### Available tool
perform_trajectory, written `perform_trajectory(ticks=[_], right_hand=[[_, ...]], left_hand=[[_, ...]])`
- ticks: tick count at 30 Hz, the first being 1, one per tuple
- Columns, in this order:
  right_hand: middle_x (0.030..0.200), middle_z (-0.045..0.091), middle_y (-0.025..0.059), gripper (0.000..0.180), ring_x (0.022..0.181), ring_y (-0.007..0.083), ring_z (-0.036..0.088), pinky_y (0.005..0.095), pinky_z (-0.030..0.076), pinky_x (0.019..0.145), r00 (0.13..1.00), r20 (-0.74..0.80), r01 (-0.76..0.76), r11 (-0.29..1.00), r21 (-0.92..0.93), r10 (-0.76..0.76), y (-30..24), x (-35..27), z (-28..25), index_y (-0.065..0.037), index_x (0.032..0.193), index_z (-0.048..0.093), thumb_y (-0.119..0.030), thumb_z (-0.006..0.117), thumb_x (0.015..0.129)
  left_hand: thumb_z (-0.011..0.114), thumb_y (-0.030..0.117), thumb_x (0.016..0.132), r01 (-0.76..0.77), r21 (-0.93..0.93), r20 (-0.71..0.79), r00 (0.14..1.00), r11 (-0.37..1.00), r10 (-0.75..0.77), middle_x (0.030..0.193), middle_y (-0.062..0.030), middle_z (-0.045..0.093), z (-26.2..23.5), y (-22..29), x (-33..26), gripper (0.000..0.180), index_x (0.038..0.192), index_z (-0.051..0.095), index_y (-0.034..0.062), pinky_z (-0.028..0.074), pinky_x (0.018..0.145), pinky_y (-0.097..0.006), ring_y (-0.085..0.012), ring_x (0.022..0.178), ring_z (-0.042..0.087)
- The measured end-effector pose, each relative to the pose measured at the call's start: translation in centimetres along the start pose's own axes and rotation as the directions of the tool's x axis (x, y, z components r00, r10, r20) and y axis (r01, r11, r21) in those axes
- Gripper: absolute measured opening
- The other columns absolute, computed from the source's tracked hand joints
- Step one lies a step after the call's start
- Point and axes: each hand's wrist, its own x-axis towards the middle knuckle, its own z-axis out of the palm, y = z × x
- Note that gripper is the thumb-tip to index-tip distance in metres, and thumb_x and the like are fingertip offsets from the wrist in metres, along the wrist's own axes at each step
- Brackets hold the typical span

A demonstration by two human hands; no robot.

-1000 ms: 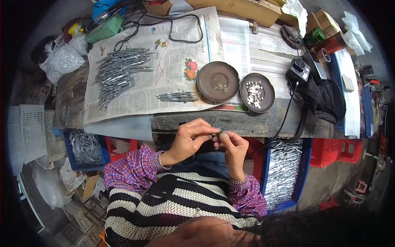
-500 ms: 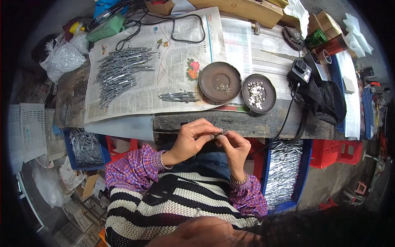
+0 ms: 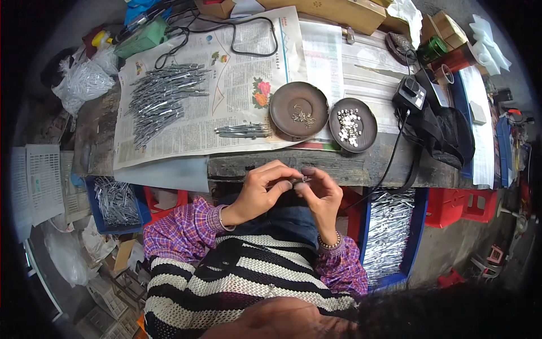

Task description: Assembling small hardware components by placing metal washers or rings onto thin metal rods at a workbench.

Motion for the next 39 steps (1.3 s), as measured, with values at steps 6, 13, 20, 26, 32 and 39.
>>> perform_trajectory(ticks=[6, 13, 20, 26, 32, 39], right_hand=[[0.078, 0.063, 0.0020, 0.018, 0.066, 0.0068, 0.058, 0.0192, 0.046, 0.059, 0.999, -0.003, 0.032, 0.999, -0.025, -0.033, 0.1, 0.0, -0.3, 0.004, 0.098, 0.063, 0.006, 0.064, 0.080], [0.077, 0.065, 0.0033, 0.013, 0.063, 0.0062, 0.057, 0.0193, 0.046, 0.058, 0.999, -0.030, -0.019, 0.994, -0.111, 0.015, -0.1, -0.2, -0.9, 0.004, 0.093, 0.067, 0.001, 0.064, 0.081], [0.075, 0.065, 0.0038, 0.009, 0.065, 0.0072, 0.059, 0.0206, 0.047, 0.058, 0.997, -0.057, -0.055, 0.995, -0.081, 0.050, 0.4, -0.2, -1.0, 0.002, 0.085, 0.067, -0.002, 0.069, 0.077], [0.074, 0.064, 0.0040, 0.012, 0.066, 0.0065, 0.059, 0.0197, 0.046, 0.056, 0.987, -0.105, -0.122, 0.992, -0.016, 0.120, 0.9, -0.5, -1.0, 0.004, 0.084, 0.065, -0.001, 0.072, 0.075], [0.067, 0.063, 0.0051, 0.007, 0.061, 0.0077, 0.059, 0.0206, 0.045, 0.054, 0.993, -0.023, 0.113, 0.972, -0.208, -0.120, 0.4, -0.6, -0.8, 0.005, 0.081, 0.065, -0.001, 0.068, 0.078], [0.062, 0.062, 0.0035, 0.020, 0.050, 0.0066, 0.054, 0.0183, 0.042, 0.048, 0.967, 0.082, -0.248, 0.962, 0.113, 0.240, 0.2, -0.5, -1.3, 0.004, 0.079, 0.066, -0.012, 0.058, 0.089]], left_hand=[[0.060, -0.007, 0.076, -0.012, -0.007, 0.027, 1.000, 1.000, 0.012, 0.086, -0.0086, 0.062, 0.0, -0.4, -0.1, 0.023, 0.097, 0.067, 0.0005, 0.047, 0.068, -0.026, -0.0169, 0.078, 0.061], [0.059, -0.006, 0.077, -0.019, -0.004, 0.030, 0.999, 1.000, 0.019, 0.086, -0.0080, 0.062, 0.3, -0.7, 0.0, 0.023, 0.098, 0.067, 0.0010, 0.047, 0.068, -0.025, -0.0159, 0.078, 0.060], [0.057, -0.006, 0.077, 0.059, -0.043, 0.005, 0.998, 0.997, -0.059, 0.086, -0.0081, 0.061, 0.1, -0.5, -0.2, 0.021, 0.095, 0.065, -0.0008, 0.045, 0.068, -0.025, -0.0159, 0.077, 0.059], [0.059, -0.006, 0.077, 0.010, -0.014, 0.014, 1.000, 1.000, -0.010, 0.087, -0.0086, 0.062, 0.4, -0.6, -0.1, 0.024, 0.098, 0.067, 0.0003, 0.047, 0.069, -0.026, -0.0174, 0.078, 0.060], [0.060, -0.007, 0.076, 0.004, -0.011, 0.032, 0.999, 1.000, -0.004, 0.087, -0.0093, 0.063, 0.4, -0.6, -0.4, 0.024, 0.098, 0.068, 0.0013, 0.048, 0.069, -0.026, -0.0179, 0.078, 0.061], [0.059, -0.006, 0.077, 0.056, -0.050, 0.045, 0.998, 0.997, -0.054, 0.085, -0.0086, 0.063, 0.5, -0.3, -0.4, 0.023, 0.097, 0.067, 0.0007, 0.047, 0.067, -0.025, -0.0163, 0.077, 0.060]])
